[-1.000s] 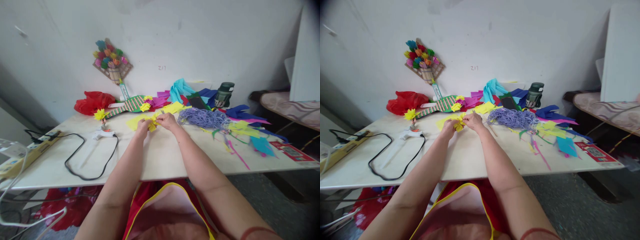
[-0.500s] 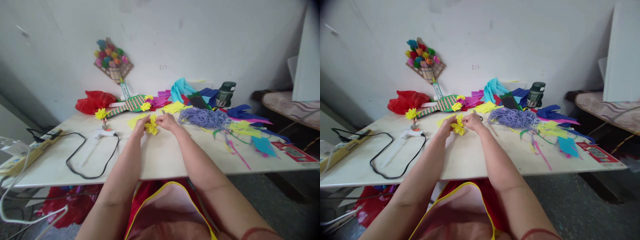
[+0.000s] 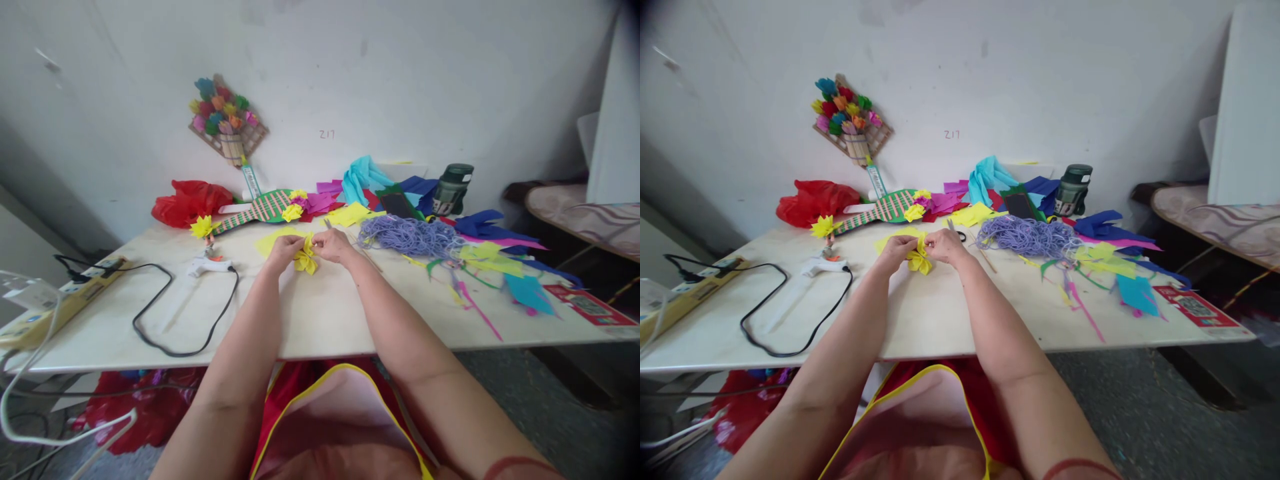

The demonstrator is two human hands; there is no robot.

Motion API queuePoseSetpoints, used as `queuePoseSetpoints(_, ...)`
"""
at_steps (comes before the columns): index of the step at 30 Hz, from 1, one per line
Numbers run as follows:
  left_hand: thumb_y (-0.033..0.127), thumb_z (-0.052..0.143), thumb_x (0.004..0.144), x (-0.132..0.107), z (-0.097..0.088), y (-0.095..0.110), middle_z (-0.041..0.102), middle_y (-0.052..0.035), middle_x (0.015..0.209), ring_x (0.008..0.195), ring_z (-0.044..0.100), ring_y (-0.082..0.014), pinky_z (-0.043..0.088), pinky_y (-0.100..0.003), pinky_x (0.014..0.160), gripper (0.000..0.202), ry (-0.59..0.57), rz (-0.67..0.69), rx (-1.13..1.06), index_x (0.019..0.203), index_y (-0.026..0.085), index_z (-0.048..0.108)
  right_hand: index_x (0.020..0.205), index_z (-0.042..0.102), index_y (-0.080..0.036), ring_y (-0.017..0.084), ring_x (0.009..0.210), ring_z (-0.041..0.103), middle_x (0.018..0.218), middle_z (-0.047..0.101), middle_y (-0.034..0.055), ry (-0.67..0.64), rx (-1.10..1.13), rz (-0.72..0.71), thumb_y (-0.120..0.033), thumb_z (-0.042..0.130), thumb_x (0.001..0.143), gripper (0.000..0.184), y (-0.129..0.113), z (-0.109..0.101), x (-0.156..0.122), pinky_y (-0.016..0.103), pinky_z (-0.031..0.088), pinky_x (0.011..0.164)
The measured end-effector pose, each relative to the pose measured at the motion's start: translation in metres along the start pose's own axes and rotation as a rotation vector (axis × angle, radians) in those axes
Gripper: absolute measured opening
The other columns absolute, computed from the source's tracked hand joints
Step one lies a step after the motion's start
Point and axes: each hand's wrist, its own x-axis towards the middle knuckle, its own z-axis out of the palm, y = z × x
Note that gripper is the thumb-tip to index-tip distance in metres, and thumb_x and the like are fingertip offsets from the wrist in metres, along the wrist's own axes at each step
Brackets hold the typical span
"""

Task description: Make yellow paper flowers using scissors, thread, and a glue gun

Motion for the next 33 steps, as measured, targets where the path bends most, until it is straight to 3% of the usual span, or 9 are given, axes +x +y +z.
queuePoseSetpoints(8, 0.027, 0.056, 0.06, 0.0021, 0.0021, -0.0006, 0.055, -0.0002, 0.051, 0.046, 0.048, -0.0093, 0.035, -0.02, 0.044, 0.015, 0.082, -0.063, -0.025, 0.062, 0.014, 0.062, 0.077, 0.07, -0.021, 0.01, 0.059, 0.052, 0.066, 0.065, -0.0031, -0.042, 0.096, 0.02, -0.03, 0.058, 0.069, 0.017, 0.0049, -0.0001, 0.0018, 0.021, 0.034, 0.058)
queuePoseSetpoints(13, 0.027, 0.054, 0.061, 0.004, 0.0036, -0.0028, 0.055, -0.0002, 0.051, 0.046, 0.046, -0.0092, 0.033, -0.02, 0.044, 0.014, 0.104, 0.029, 0.049, 0.058, 0.014, 0.06, 0.084, 0.068, -0.023, 0.012, 0.063, 0.054, 0.07, 0.066, -0.0021, -0.044, 0.05, 0.065, -0.031, 0.058, 0.07, 0.02, -0.0005, -0.0015, 0.0019, 0.023, 0.036, 0.06)
queuePoseSetpoints(18, 0.024, 0.052, 0.062, 0.0066, 0.0067, -0.0033, 0.056, -0.0007, 0.053, 0.05, 0.048, -0.0102, 0.033, -0.02, 0.047, 0.013, 0.151, 0.104, 0.184, 0.056, 0.014, 0.059, 0.08, 0.069, -0.024, 0.014, 0.07, 0.057, 0.073, 0.067, -0.0008, -0.006, 0.006, 0.092, -0.034, 0.057, 0.073, 0.017, -0.002, -0.0008, 0.0022, 0.023, 0.035, 0.06)
queuePoseSetpoints(26, 0.029, 0.059, 0.063, 0.0043, 0.004, 0.0012, 0.054, 0.0002, 0.051, 0.044, 0.046, -0.0088, 0.036, -0.02, 0.045, 0.016, 0.215, -0.088, -0.038, 0.059, 0.014, 0.057, 0.07, 0.07, -0.022, 0.009, 0.061, 0.052, 0.063, 0.063, -0.0042, 0.019, 0.077, -0.015, -0.032, 0.06, 0.073, 0.014, -0.0018, -0.003, 0.0028, 0.021, 0.029, 0.056)
queuePoseSetpoints(33, 0.032, 0.063, 0.062, 0.0049, 0.0031, 0.0002, 0.055, -0.0003, 0.052, 0.045, 0.049, -0.0094, 0.037, -0.02, 0.044, 0.019, 0.219, -0.107, -0.086, 0.061, 0.014, 0.057, 0.07, 0.067, -0.02, 0.012, 0.08, 0.055, 0.099, 0.063, 0.0001, 0.09, 0.054, -0.185, -0.028, 0.06, 0.074, 0.012, -0.0036, -0.0061, 0.0024, 0.022, 0.034, 0.064)
